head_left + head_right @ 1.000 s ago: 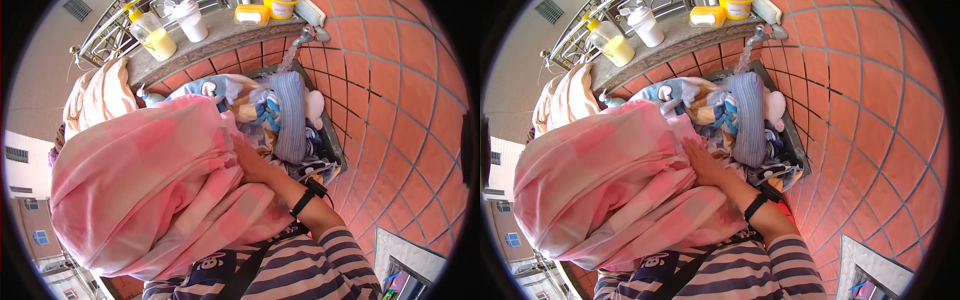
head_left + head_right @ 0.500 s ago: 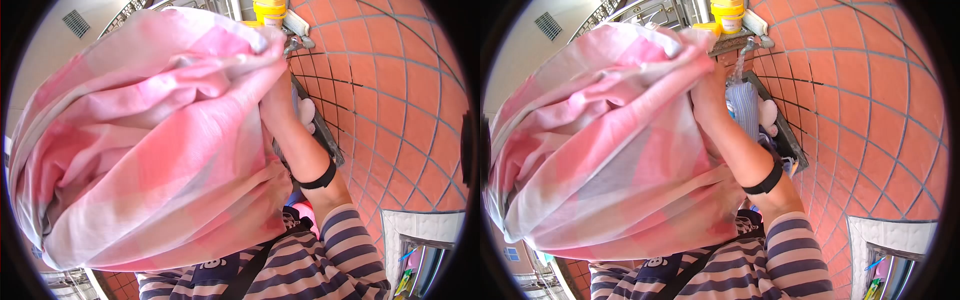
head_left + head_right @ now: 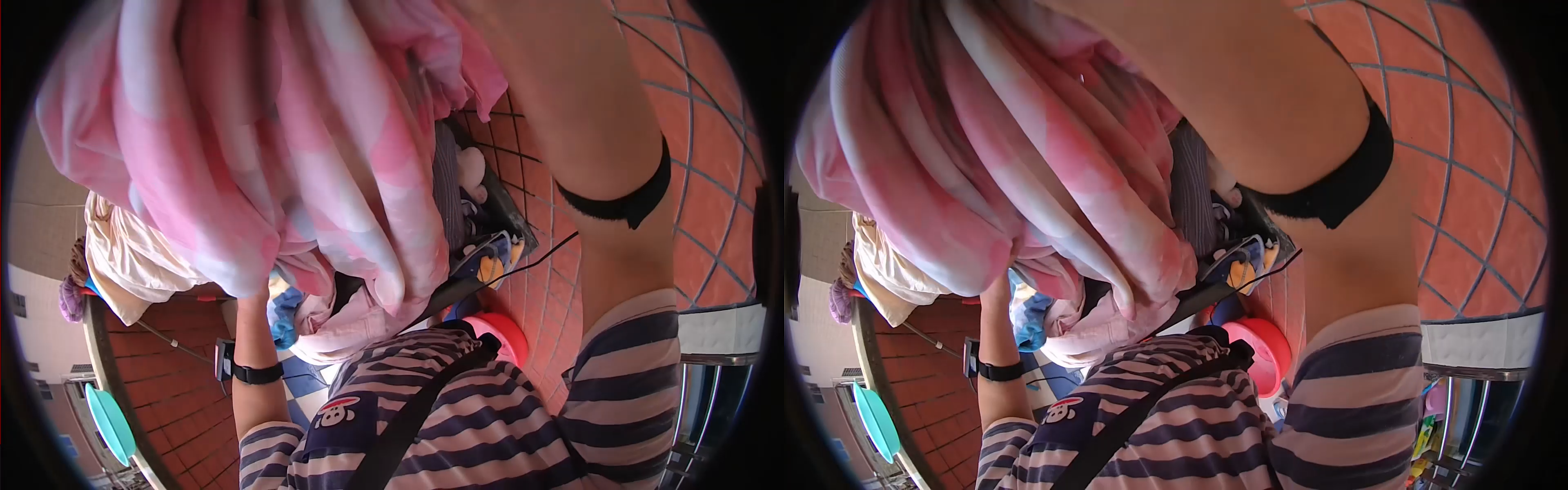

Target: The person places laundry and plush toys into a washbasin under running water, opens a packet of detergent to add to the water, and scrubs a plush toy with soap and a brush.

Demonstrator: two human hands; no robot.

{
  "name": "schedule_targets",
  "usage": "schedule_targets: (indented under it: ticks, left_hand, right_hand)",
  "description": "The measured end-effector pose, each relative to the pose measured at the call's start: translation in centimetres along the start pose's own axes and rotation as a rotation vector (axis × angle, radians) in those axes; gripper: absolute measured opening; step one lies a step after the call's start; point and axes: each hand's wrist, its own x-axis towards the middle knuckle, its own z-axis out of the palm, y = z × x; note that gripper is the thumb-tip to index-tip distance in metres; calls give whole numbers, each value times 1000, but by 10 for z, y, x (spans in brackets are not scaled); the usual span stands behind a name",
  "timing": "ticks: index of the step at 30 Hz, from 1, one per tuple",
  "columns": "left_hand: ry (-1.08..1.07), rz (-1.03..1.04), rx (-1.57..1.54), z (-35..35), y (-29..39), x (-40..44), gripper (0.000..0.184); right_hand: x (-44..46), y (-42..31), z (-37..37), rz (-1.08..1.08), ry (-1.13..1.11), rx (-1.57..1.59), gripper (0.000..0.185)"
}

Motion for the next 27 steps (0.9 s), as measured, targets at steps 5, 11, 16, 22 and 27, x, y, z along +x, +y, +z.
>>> schedule_targets:
  ticks: [5,11,16,22,27]
  left_hand:
    - [-669,112,899,2,-30,-125,70]
    - [87,48,883,-58,-17,-161,49]
    - [214,-788,35,-51,-88,-156,86]
    - [127,-707,-136,23,-56,-134,66]
    - [125,-773,-687,11,-19,-102,49]
  right_hand:
    - [-175,-62,34,495,-485,899,22]
    - [-281,-52,33,311,-1481,1009,65]
    - [-300,-9,62,744,-958,708,113]
    - [-345,-69,127,915,-1022,1090,129]
    - [-369,-121,142,1209,-980,891,102]
